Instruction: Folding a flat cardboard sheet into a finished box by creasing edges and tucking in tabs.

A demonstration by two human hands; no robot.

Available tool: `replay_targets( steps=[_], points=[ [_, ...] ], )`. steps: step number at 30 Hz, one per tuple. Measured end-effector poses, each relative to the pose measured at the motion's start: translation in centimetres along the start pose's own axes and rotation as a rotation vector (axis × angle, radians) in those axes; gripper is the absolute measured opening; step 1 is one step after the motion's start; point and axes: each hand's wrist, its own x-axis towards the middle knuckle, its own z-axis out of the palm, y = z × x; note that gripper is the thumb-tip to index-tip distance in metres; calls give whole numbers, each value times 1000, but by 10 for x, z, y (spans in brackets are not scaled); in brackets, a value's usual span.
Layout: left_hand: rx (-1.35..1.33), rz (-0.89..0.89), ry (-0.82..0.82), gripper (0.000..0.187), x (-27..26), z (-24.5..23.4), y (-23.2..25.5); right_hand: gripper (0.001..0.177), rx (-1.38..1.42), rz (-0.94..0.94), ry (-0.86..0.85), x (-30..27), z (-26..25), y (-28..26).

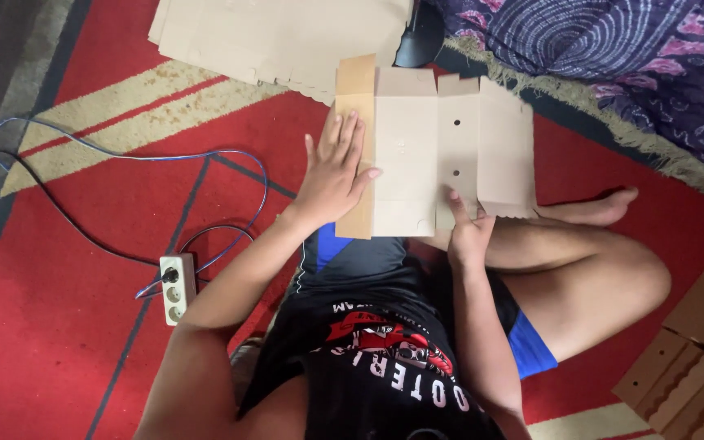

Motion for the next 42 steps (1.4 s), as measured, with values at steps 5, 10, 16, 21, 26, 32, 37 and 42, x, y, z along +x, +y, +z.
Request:
replay_targets(
  steps=[5, 10, 16, 21, 26, 32, 37, 42],
  points=[
    [66, -63, 27, 83, 23, 6, -6, 36, 57, 10, 11, 2, 5, 2],
    [162, -68, 122, 94, 44, 13, -4, 34, 295, 198, -130, -5, -6, -5],
    [239, -48, 219, 95, 38, 14, 3, 16, 752, 431, -277, -43, -23, -31],
    [106, -143, -99, 81, 30, -10, 19, 76, 443, 39, -221, -90, -23, -55],
    [149, -178, -116, 81, 18, -7, 32, 85, -216, -686, -487, -79, 11, -76],
    [61, -104, -112, 83, -26, 9, 29, 77, -1040, -1104, -844, -12, 74, -40],
    [145, 55, 56, 74, -71, 61, 16, 84, -1318, -1153, -1133, 33, 116, 1],
    [140, 106, 88, 76, -98, 54, 21, 68, -1298, -1074, -1180, 49, 139, 5]
  ],
)
